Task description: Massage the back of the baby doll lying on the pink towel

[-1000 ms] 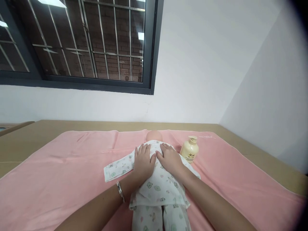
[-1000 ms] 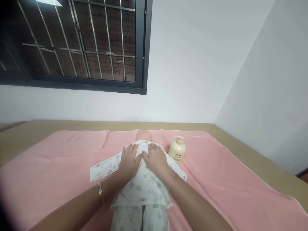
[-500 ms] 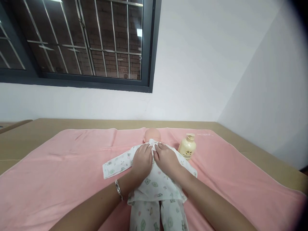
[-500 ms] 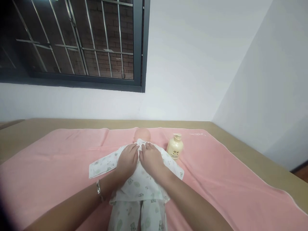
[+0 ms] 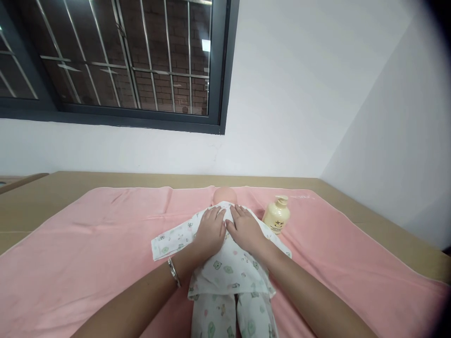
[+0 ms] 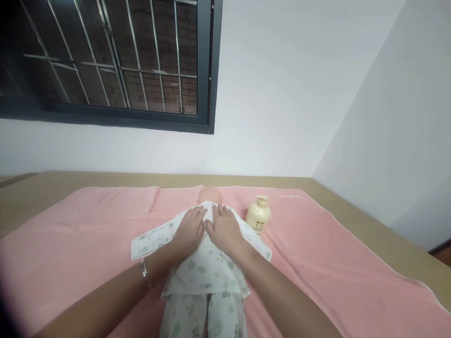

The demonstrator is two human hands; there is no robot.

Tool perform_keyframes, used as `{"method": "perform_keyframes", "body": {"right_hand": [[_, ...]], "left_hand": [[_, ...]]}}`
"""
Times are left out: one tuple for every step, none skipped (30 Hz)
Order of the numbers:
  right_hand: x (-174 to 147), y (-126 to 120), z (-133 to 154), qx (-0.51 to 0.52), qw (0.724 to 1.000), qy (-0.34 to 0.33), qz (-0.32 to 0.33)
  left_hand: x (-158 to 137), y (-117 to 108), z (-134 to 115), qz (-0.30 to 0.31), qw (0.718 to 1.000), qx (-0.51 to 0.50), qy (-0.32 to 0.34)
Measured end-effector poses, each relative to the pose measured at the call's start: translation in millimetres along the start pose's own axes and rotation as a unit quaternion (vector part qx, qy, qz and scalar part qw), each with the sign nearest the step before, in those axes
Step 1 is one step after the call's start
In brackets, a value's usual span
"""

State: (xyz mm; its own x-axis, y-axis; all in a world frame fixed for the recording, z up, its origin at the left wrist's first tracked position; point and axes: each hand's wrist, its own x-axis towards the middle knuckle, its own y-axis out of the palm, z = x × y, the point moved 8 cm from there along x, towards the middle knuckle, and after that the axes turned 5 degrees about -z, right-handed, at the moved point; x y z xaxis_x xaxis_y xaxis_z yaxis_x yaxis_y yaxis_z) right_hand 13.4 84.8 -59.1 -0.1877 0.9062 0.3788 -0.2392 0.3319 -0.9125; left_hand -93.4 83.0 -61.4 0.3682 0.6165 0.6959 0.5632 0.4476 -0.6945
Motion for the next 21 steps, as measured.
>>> {"method": "perform_keyframes", "body": {"right_hand": [[-2, -1, 4, -0.01, 1.0, -0.009, -0.003], [-5, -3, 9, -0.025, 1.0, -0.017, -0.005], [-10, -5, 14, -0.045, 0.999, -0.023, -0.004], [-14, -6, 19, -0.07, 0.997, -0.024, 0.001], [-19, -7, 23, -0.099, 0.995, -0.021, 0.01], [-23, -7, 26, -0.126, 0.992, -0.016, 0.021], [-26, -8, 27, -0.145, 0.989, -0.011, 0.029], [-28, -9, 28, -0.152, 0.988, -0.009, 0.032], [-28, -10, 28, -0.147, 0.989, -0.009, 0.031], [-26, -12, 27, -0.133, 0.991, -0.009, 0.025], [-23, -12, 23, -0.112, 0.993, -0.007, 0.018], [-19, -13, 18, -0.089, 0.996, -0.004, 0.012], [-14, -12, 13, -0.066, 0.998, -0.001, 0.007], [-10, -11, 7, -0.043, 0.999, 0.002, 0.002], [-5, -10, 3, -0.022, 1.0, -0.001, -0.003], [-2, -8, 0, -0.005, 1.0, -0.007, -0.009], [0, -7, -1, 0.004, 1.0, -0.016, -0.013], [1, -6, -1, 0.007, 0.999, -0.026, -0.016], [1, -5, 2, 0.002, 0.999, -0.037, -0.016], [-1, -5, 5, -0.008, 0.999, -0.045, -0.015], [-3, -4, 9, -0.022, 0.998, -0.049, -0.012]], "left_hand": [[1, -3, -4, -0.004, 1.0, 0.001, 0.017], [1, -6, -8, -0.009, 0.999, 0.004, 0.035], [0, -8, -12, -0.016, 0.999, 0.008, 0.051], [-1, -11, -16, -0.025, 0.998, 0.017, 0.062], [-1, -13, -18, -0.035, 0.997, 0.028, 0.067], [-2, -15, -19, -0.044, 0.996, 0.039, 0.068], [-3, -16, -20, -0.051, 0.996, 0.049, 0.063], [-4, -17, -19, -0.054, 0.996, 0.057, 0.053], [-4, -16, -17, -0.053, 0.996, 0.063, 0.038], [-4, -15, -15, -0.047, 0.996, 0.067, 0.023], [-4, -13, -12, -0.04, 0.997, 0.071, 0.009], [-4, -11, -9, -0.031, 0.997, 0.075, -0.002], [-4, -8, -6, -0.023, 0.997, 0.078, -0.009], [-3, -6, -4, -0.016, 0.997, 0.079, -0.011], [-3, -3, -3, -0.01, 0.997, 0.079, -0.009], [-2, -1, -3, -0.006, 0.997, 0.078, -0.005], [-2, 0, -3, -0.003, 0.997, 0.077, 0.002], [-1, 0, -4, -0.002, 0.997, 0.074, 0.013], [-1, 0, -7, -0.002, 0.997, 0.07, 0.029], [0, -2, -10, -0.005, 0.997, 0.067, 0.046], [0, -3, -13, -0.008, 0.996, 0.065, 0.062]]}}
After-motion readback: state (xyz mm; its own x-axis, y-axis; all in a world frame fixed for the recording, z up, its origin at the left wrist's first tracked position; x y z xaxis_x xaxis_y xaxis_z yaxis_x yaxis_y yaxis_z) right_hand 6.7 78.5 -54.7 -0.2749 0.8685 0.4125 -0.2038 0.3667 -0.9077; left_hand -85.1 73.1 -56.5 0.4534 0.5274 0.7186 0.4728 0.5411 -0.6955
